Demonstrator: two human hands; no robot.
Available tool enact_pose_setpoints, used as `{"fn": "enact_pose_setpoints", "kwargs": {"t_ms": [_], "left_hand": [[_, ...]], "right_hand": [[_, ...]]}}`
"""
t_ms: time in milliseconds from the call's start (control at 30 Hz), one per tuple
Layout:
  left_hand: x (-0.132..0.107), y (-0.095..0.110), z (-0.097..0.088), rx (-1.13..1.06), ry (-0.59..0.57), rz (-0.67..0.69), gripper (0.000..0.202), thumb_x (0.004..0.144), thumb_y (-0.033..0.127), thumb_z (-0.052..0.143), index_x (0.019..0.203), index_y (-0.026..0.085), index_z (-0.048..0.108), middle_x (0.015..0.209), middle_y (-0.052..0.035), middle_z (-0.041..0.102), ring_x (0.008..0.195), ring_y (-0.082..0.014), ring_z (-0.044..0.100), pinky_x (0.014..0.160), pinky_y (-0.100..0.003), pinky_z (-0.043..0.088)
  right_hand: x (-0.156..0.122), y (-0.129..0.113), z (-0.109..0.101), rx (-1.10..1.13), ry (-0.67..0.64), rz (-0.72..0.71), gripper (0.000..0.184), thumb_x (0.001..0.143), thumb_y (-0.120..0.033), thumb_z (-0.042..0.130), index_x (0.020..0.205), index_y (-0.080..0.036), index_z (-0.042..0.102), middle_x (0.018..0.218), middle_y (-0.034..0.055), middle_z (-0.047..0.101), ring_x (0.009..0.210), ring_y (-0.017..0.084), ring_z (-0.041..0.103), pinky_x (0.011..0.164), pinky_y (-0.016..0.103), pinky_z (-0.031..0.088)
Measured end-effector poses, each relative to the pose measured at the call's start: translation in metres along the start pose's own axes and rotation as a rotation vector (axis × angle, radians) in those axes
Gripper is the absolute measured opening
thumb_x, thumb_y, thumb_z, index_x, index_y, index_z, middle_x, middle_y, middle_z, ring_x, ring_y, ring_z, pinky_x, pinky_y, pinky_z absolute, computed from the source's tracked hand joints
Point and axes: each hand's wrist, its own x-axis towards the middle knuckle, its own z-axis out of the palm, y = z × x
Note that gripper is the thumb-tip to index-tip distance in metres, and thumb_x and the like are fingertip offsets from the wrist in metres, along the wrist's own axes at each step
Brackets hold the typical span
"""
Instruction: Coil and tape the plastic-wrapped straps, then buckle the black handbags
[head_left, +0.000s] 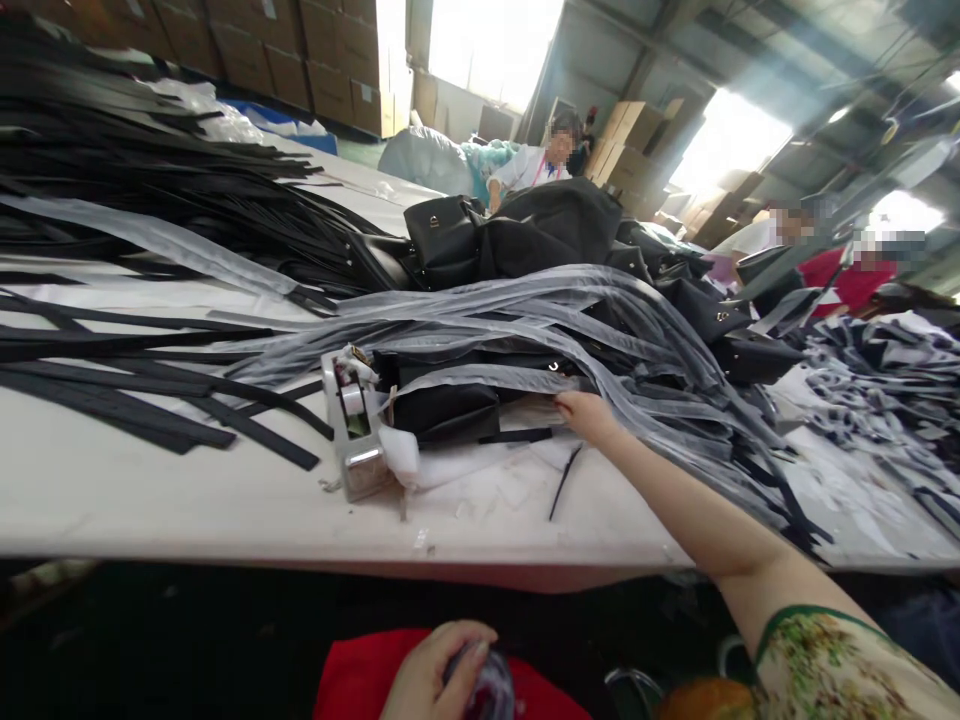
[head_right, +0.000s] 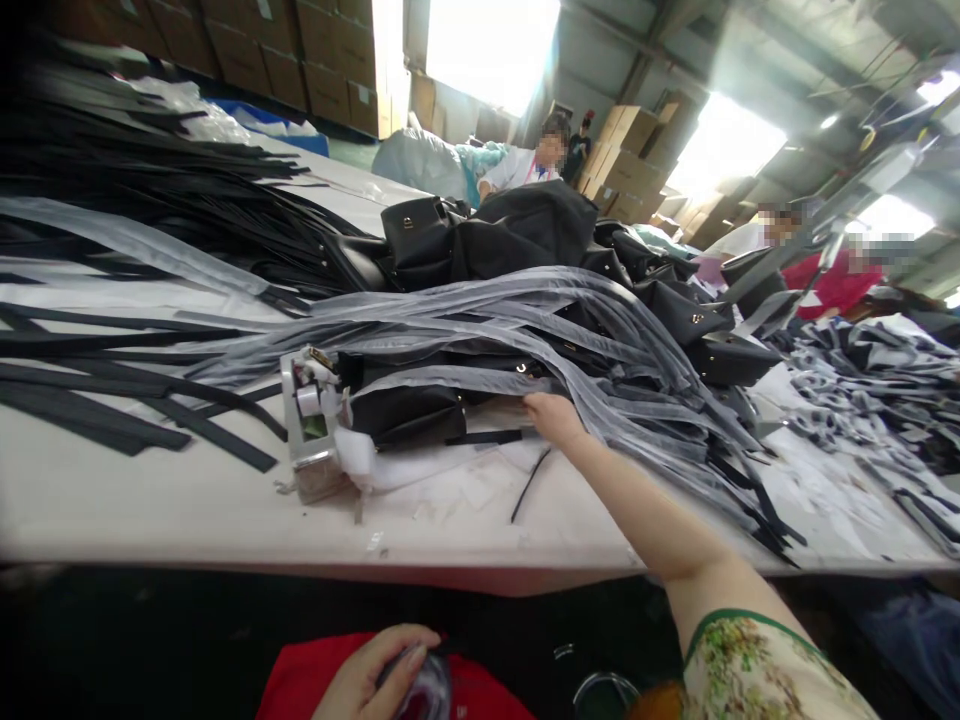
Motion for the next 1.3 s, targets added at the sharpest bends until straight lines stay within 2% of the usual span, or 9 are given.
{"fn": "enact_pose_setpoints", "kwargs": {"t_ms": [100, 167, 233, 367, 500, 600, 967, 1167, 1300], "left_hand": [[-0.007, 0.011, -0.002, -0.105, -0.038, -0.12, 0.039, 0.092, 0.048, 0.044, 0.103, 0.024, 0.071, 0.105, -0.0035, 0.073, 0.101, -0.0203, 0.065, 0.094, -0.029, 0.049], [-0.012, 0.019, -0.001, -0.209, -0.064, -0.178, 0.039, 0.092, 0.047, 0.044, 0.103, 0.021, 0.071, 0.105, -0.0049, 0.073, 0.097, -0.0209, 0.066, 0.093, -0.032, 0.049], [-0.016, 0.024, 0.003, -0.267, -0.055, -0.194, 0.037, 0.09, 0.044, 0.048, 0.102, 0.019, 0.072, 0.106, -0.0063, 0.073, 0.098, -0.0216, 0.065, 0.094, -0.033, 0.048], [-0.022, 0.027, 0.017, -0.368, -0.051, -0.255, 0.033, 0.086, 0.039, 0.055, 0.101, 0.016, 0.073, 0.099, -0.0077, 0.074, 0.09, -0.0218, 0.065, 0.087, -0.032, 0.048], [-0.029, 0.028, 0.028, -0.409, -0.026, -0.268, 0.033, 0.086, 0.038, 0.055, 0.1, 0.015, 0.073, 0.098, -0.008, 0.073, 0.087, -0.0198, 0.064, 0.081, -0.028, 0.048], [-0.031, 0.029, 0.034, -0.412, 0.0, -0.229, 0.033, 0.088, 0.04, 0.054, 0.1, 0.015, 0.073, 0.1, -0.0086, 0.073, 0.092, -0.0198, 0.064, 0.086, -0.029, 0.047], [-0.033, 0.038, 0.04, -0.234, -0.04, -0.242, 0.037, 0.091, 0.041, 0.048, 0.107, 0.016, 0.07, 0.102, -0.008, 0.073, 0.096, -0.0219, 0.066, 0.092, -0.035, 0.048], [-0.034, 0.045, 0.039, -0.135, -0.015, -0.195, 0.036, 0.092, 0.038, 0.046, 0.106, 0.016, 0.071, 0.106, -0.0079, 0.073, 0.099, -0.0222, 0.066, 0.093, -0.034, 0.048], [-0.036, 0.049, 0.04, -0.168, -0.012, -0.149, 0.034, 0.091, 0.035, 0.048, 0.104, 0.015, 0.072, 0.106, -0.009, 0.073, 0.1, -0.0221, 0.065, 0.093, -0.034, 0.048]], "right_hand": [[-0.047, -0.027, -0.012, 0.48, 0.215, -0.04, 0.036, 0.101, -0.026, 0.024, 0.121, -0.017, 0.052, 0.114, 0.0121, 0.065, 0.098, 0.017, 0.065, 0.085, 0.031, 0.052], [-0.093, -0.051, -0.016, 0.923, 0.32, -0.09, 0.026, 0.098, -0.035, 0.04, 0.116, -0.019, 0.051, 0.103, 0.008, 0.066, 0.088, 0.016, 0.066, 0.077, 0.03, 0.054], [-0.143, -0.075, -0.018, 1.176, 0.272, -0.132, 0.027, 0.091, -0.037, 0.057, 0.112, -0.021, 0.053, 0.096, 0.0047, 0.066, 0.081, 0.015, 0.064, 0.072, 0.028, 0.055], [-0.224, -0.103, -0.019, 1.156, 0.052, -0.214, 0.041, 0.089, -0.031, 0.062, 0.127, -0.021, 0.05, 0.114, 0.0095, 0.067, 0.08, 0.015, 0.066, 0.075, 0.031, 0.056], [-0.266, -0.104, -0.015, 0.938, 0.062, -0.312, 0.03, 0.088, -0.027, 0.062, 0.117, -0.021, 0.059, 0.101, 0.0069, 0.073, 0.085, 0.019, 0.069, 0.08, 0.033, 0.057], [-0.282, -0.099, -0.014, 0.819, 0.127, -0.452, 0.018, 0.087, -0.021, 0.06, 0.105, -0.023, 0.063, 0.095, 0.0049, 0.073, 0.085, 0.018, 0.069, 0.076, 0.029, 0.056], [-0.307, -0.108, -0.024, 0.389, 0.255, -0.913, 0.024, 0.095, -0.016, 0.045, 0.111, -0.016, 0.063, 0.105, 0.0088, 0.072, 0.085, 0.018, 0.067, 0.073, 0.03, 0.054], [-0.299, -0.121, -0.012, 0.371, 0.149, -0.965, 0.021, 0.095, -0.017, 0.048, 0.109, -0.015, 0.063, 0.101, 0.0085, 0.072, 0.081, 0.018, 0.066, 0.07, 0.031, 0.053], [-0.291, -0.126, 0.008, 0.577, 0.157, -0.851, 0.022, 0.092, -0.014, 0.049, 0.108, -0.017, 0.064, 0.103, 0.0074, 0.072, 0.09, 0.018, 0.067, 0.08, 0.031, 0.054]]}}
